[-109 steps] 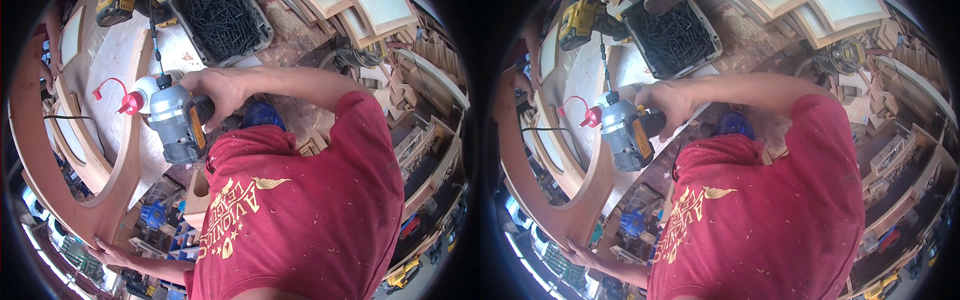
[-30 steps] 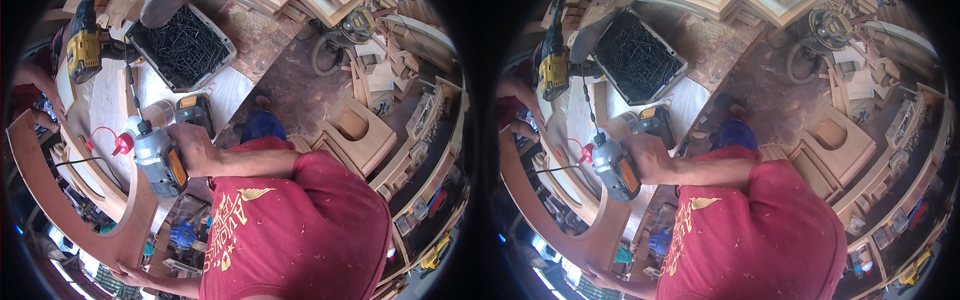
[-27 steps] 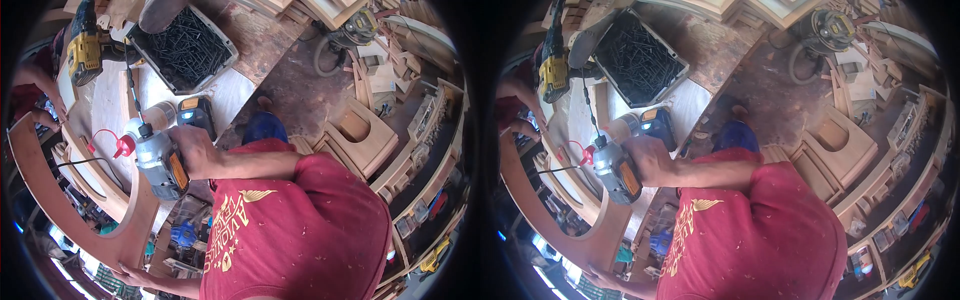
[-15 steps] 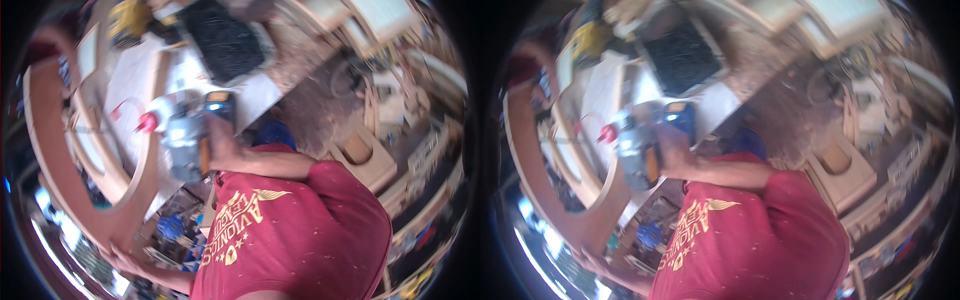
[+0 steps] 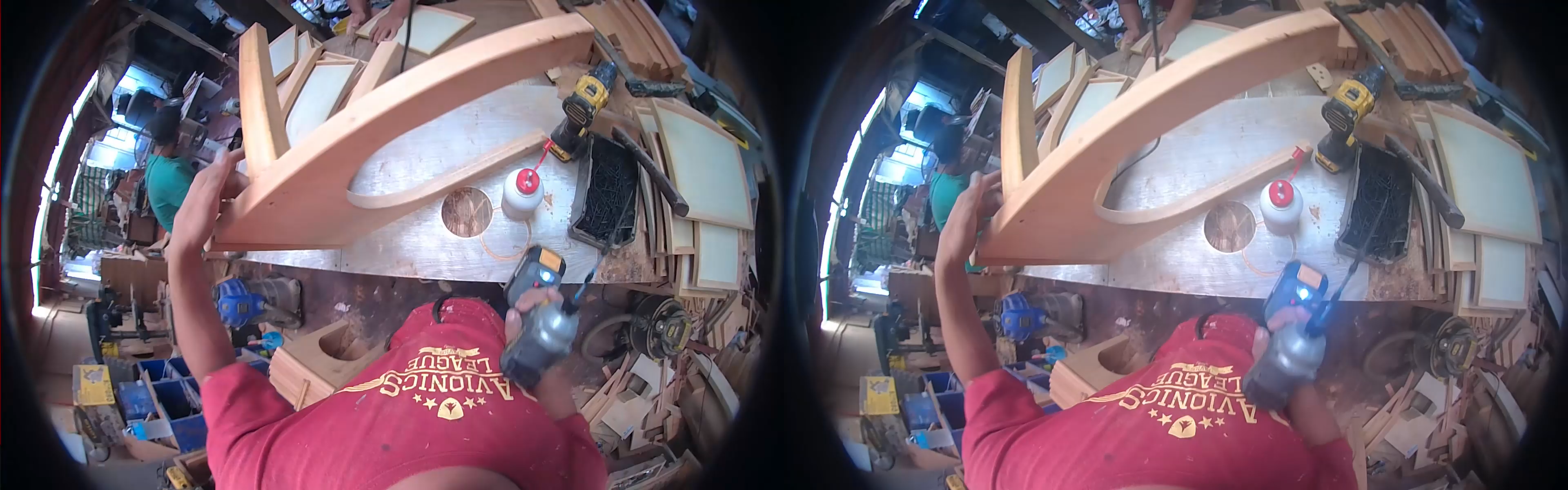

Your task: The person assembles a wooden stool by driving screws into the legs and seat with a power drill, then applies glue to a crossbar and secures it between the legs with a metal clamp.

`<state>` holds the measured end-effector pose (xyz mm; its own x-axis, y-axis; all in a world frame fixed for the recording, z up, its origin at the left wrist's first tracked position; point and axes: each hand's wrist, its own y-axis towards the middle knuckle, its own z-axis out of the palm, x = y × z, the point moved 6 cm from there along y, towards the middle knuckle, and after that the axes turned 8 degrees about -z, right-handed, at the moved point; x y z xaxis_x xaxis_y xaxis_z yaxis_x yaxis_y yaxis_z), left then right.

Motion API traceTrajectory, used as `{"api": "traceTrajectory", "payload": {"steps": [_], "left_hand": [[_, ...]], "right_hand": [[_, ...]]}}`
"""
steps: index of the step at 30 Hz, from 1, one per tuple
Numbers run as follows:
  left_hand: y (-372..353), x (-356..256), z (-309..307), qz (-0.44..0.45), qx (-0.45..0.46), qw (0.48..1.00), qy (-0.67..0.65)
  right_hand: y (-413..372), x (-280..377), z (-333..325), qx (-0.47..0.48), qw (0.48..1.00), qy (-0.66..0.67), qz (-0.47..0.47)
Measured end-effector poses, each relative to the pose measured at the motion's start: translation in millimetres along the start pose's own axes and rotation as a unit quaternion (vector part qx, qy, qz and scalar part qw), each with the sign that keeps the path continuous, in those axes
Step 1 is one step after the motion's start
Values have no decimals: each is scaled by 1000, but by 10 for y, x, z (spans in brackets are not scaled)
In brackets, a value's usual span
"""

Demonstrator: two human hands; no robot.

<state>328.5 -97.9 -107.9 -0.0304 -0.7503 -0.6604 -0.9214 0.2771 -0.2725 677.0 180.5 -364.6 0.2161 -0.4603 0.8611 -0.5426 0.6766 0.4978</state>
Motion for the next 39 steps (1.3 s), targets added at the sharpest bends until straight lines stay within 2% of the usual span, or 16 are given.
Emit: {"api": "traceTrajectory", "payload": {"steps": [6, 8, 10, 12, 14, 17, 19, 21, 22, 25, 26, 29, 33, 36, 38, 39], "left_hand": [[363, -29, 165, -57, 135, 978, -150], [321, -104, 322, -65, 143, 935, -319], [438, -38, 333, -61, 171, 921, -346], [461, -64, 345, -56, 186, 911, -364], [511, -29, 329, -44, 192, 915, -353], [604, -24, 300, -34, 185, 927, -326], [629, 8, 304, -38, 185, 933, -305], [643, 23, 283, -41, 194, 938, -283], [660, 30, 288, -30, 197, 936, -290], [639, 31, 294, -27, 189, 936, -295], [630, 25, 295, -20, 191, 936, -294], [577, 1, 293, -20, 182, 933, -310], [489, -32, 294, -24, 173, 943, -283], [595, 6, 297, -16, 183, 937, -297], [571, -15, 308, -19, 190, 931, -311], [563, -13, 301, -19, 185, 934, -303]], "right_hand": [[-312, 650, 187, 151, 982, 117, 1], [-462, 704, 363, 211, 961, 168, 58], [-553, 650, 592, 229, 930, 234, 170], [-731, 479, 866, 181, 793, 393, 428], [-800, 474, 1126, 159, 668, 502, 525], [-772, 391, 1350, 157, 761, 455, 435], [-528, 631, 1355, 256, 884, 347, 181], [-265, 1012, 1291, 269, 934, 193, -136], [-239, 1045, 1326, 267, 934, 185, -146], [-188, 911, 1463, 248, 920, 302, 36], [-293, 716, 1560, 220, 847, 420, 240], [-414, 622, 1690, 170, 704, 531, 440], [-428, 577, 1698, 175, 704, 523, 448], [-376, 537, 1702, 248, 819, 409, 316], [-402, 493, 1702, 244, 830, 401, 300], [-412, 520, 1724, 205, 788, 460, 356]]}}
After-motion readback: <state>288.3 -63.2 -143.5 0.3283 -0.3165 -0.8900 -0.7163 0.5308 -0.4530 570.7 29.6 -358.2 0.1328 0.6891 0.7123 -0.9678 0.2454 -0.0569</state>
